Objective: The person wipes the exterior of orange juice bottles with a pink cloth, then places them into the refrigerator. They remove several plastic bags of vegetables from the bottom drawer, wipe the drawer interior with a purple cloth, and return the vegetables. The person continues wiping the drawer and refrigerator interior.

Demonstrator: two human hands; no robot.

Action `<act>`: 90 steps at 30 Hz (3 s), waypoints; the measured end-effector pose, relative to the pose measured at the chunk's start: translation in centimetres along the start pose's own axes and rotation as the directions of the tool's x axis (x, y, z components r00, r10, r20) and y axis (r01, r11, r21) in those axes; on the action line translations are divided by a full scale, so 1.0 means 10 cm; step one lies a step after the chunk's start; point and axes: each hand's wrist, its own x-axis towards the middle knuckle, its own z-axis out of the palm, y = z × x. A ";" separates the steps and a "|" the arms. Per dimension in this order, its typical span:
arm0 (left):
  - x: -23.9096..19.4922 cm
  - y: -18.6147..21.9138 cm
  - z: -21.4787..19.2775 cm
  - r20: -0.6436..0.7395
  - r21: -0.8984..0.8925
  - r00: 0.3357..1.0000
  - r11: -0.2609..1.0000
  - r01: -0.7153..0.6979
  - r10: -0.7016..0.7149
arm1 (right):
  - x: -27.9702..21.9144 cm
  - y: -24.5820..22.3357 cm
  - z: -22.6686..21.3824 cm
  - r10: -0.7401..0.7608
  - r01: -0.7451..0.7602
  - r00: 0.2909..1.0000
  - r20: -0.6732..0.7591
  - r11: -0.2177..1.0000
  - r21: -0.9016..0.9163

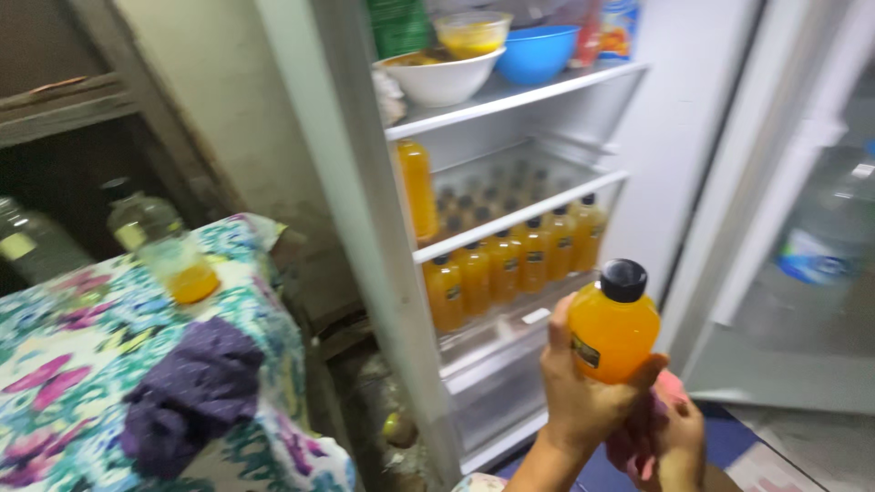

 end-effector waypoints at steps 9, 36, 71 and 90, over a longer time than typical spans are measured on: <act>0.05 -0.45 -0.99 0.292 -0.058 0.949 0.988 0.145 -0.122 | -0.38 -0.87 1.45 -0.184 0.252 0.934 0.305 0.946 -0.202; 0.18 -1.35 -0.51 0.309 -0.212 0.888 0.886 0.413 -0.340 | 0.33 -1.04 1.67 -0.528 0.511 0.816 0.237 0.464 -0.724; 0.39 -1.37 -0.89 -0.188 0.334 0.982 0.941 0.052 0.012 | 0.60 0.78 0.85 0.530 -0.504 0.839 -0.124 0.843 0.190; 0.60 -1.18 -1.25 -0.043 0.065 0.962 0.960 0.272 -0.270 | 0.42 -0.10 1.53 0.025 0.307 0.917 0.398 0.594 -0.744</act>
